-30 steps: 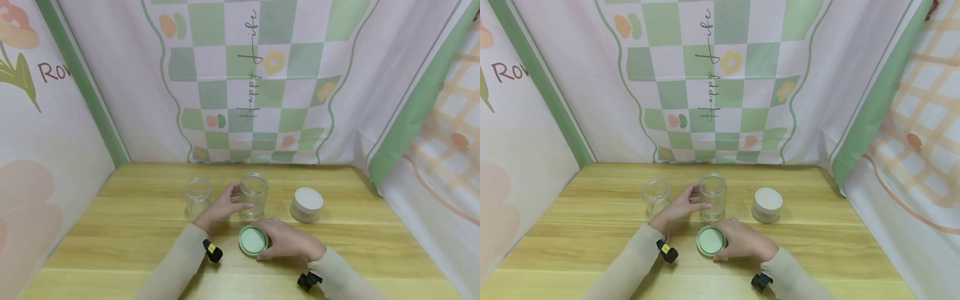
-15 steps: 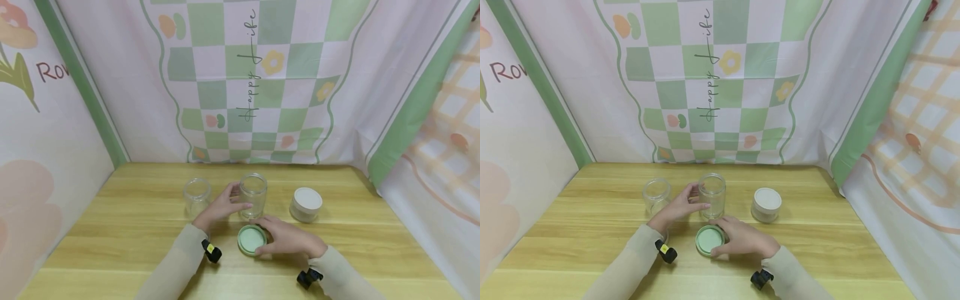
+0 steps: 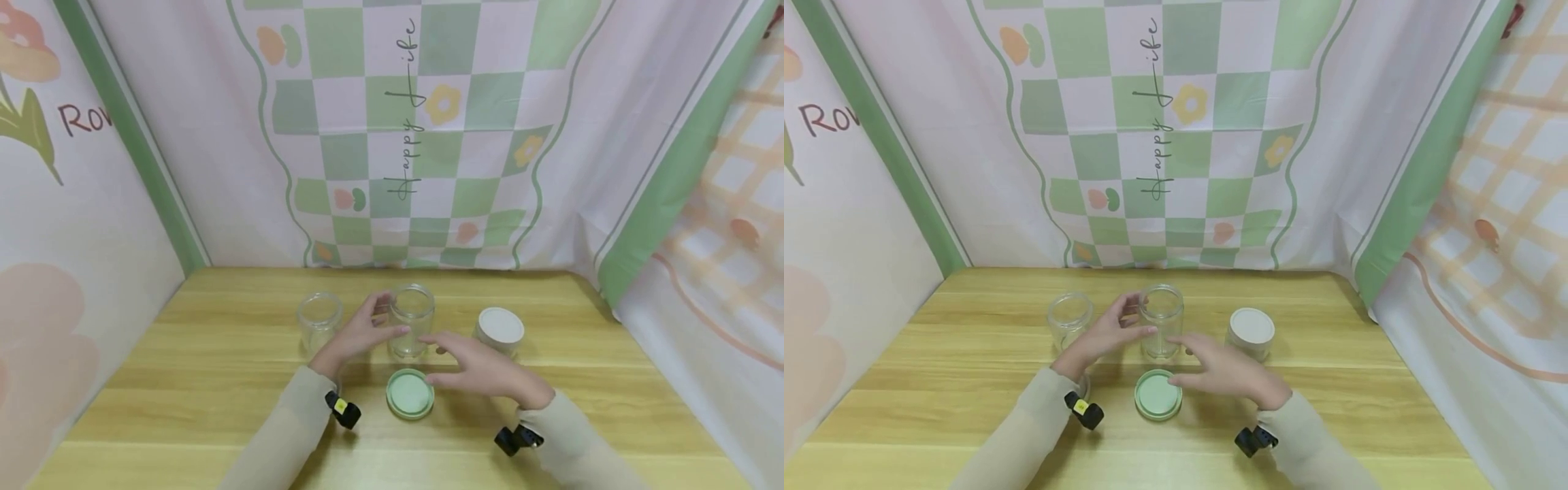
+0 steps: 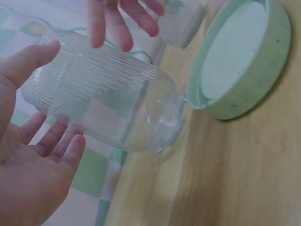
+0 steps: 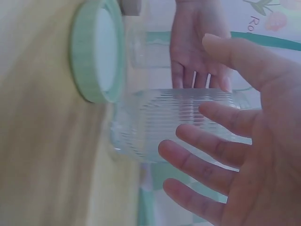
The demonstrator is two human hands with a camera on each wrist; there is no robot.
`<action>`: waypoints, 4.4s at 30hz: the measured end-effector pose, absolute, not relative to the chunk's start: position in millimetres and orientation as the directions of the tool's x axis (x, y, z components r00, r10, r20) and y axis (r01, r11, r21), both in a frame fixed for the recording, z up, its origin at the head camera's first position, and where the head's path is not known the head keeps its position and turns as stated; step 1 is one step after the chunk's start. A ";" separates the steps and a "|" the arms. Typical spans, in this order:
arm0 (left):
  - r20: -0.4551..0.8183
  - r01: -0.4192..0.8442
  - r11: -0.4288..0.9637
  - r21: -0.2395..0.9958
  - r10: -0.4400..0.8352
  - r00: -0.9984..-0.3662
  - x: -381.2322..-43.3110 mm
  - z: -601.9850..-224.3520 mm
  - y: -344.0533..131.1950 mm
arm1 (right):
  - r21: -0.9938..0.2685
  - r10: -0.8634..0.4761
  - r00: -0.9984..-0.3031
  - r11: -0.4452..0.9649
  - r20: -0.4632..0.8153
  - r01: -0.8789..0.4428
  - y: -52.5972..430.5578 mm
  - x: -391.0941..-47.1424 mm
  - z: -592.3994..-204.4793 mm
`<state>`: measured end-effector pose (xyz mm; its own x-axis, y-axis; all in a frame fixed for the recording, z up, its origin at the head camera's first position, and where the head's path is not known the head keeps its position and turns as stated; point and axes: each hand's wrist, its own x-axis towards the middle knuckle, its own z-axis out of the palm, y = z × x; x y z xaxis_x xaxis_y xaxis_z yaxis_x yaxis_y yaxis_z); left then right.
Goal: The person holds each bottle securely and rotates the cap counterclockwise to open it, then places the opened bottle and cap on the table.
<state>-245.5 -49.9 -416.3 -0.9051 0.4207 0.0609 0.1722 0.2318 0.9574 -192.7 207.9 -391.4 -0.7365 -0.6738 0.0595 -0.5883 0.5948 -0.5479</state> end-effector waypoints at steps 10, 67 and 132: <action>0.249 0.310 0.125 0.942 0.358 -0.900 -244.3 -398.5 -48.6 | -0.486 -0.636 -0.754 0.613 0.162 -0.622 215.6 -192.3 -366.3; 0.025 0.101 0.196 0.975 0.360 -0.933 -242.3 -450.4 113.9 | -0.332 -0.255 -0.932 0.882 0.258 -0.333 304.0 -226.1 -391.7; -0.002 0.059 0.135 0.989 0.414 -0.910 -252.7 -472.2 118.8 | -0.474 -0.556 -0.830 0.720 0.042 -0.507 312.3 -252.3 -375.6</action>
<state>-252.7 118.8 -472.2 -0.9103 0.4140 -0.0023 0.0587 0.1345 0.9892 -252.3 312.3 -375.6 -0.8301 -0.5560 0.0424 -0.5066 0.7203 -0.4738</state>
